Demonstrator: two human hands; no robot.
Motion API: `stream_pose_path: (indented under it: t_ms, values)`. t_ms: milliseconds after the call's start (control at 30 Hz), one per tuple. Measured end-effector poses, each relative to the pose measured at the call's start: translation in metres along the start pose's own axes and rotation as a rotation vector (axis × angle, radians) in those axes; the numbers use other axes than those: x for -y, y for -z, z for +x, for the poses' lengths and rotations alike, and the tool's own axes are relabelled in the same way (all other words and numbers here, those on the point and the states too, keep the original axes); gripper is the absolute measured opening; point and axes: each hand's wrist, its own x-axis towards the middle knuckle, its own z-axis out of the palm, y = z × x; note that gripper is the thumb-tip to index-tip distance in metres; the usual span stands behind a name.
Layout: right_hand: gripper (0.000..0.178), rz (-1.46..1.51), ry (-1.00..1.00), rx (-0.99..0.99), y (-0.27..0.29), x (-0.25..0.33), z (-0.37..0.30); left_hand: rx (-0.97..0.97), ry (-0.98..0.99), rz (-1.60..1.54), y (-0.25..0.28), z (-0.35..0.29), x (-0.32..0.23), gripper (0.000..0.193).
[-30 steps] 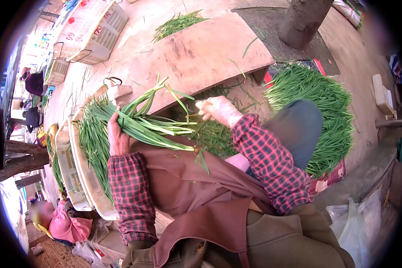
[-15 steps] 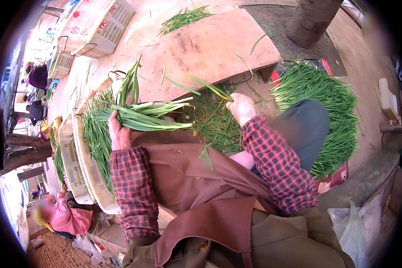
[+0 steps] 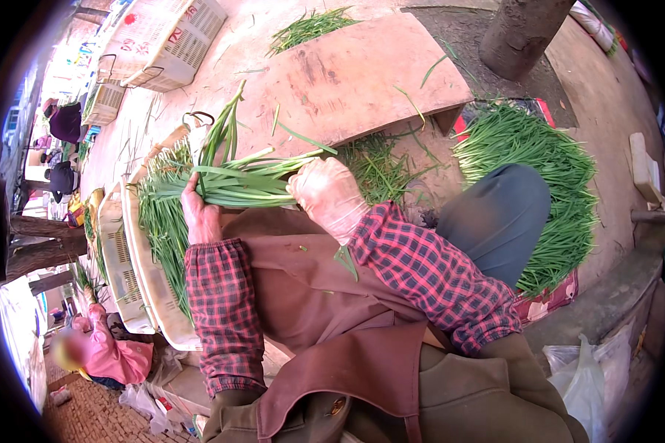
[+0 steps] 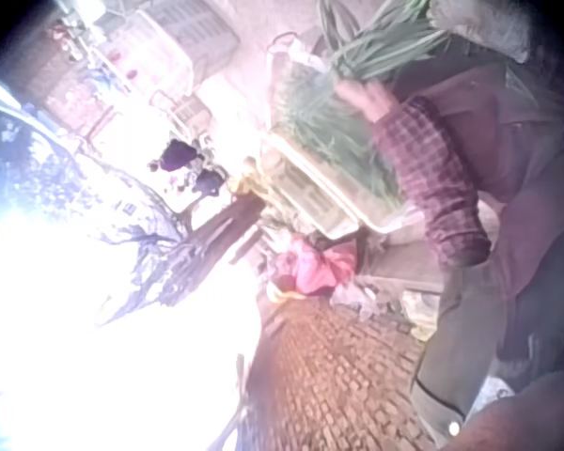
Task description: The person sorts through bunches of green vegetables by hand, removing individual stalks and shaking them before placing them into a crate.
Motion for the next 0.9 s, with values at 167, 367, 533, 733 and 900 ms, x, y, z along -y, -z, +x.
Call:
stream_pose_path:
  t_ms: [167, 367, 533, 733, 900]
  values:
    - [0.012, -0.104, -0.158, -0.274, -0.003, -0.047, -0.032, -0.018, 0.001, -0.106, 0.003, -0.005, -0.011, 0.031]
    - [0.042, 0.290, -0.670, 0.192, 0.001, -0.069, -0.069, 0.021, 0.011, -0.118, 0.004, -0.002, -0.013, 0.034]
    - [0.052, 1.548, -0.699, 0.101, 0.004, -0.024, -0.022, 0.030, 0.030, -0.123, -0.008, -0.013, -0.009, 0.038]
    - [0.017, 1.536, -0.928, 0.062, 0.016, -0.032, -0.019, 0.019, 0.015, -0.138, 0.004, -0.003, -0.013, 0.034]
    - [0.028, 1.356, -0.873, 0.035, 0.020, -0.062, -0.047, 0.076, 0.006, -0.132, 0.022, 0.013, -0.017, 0.030]
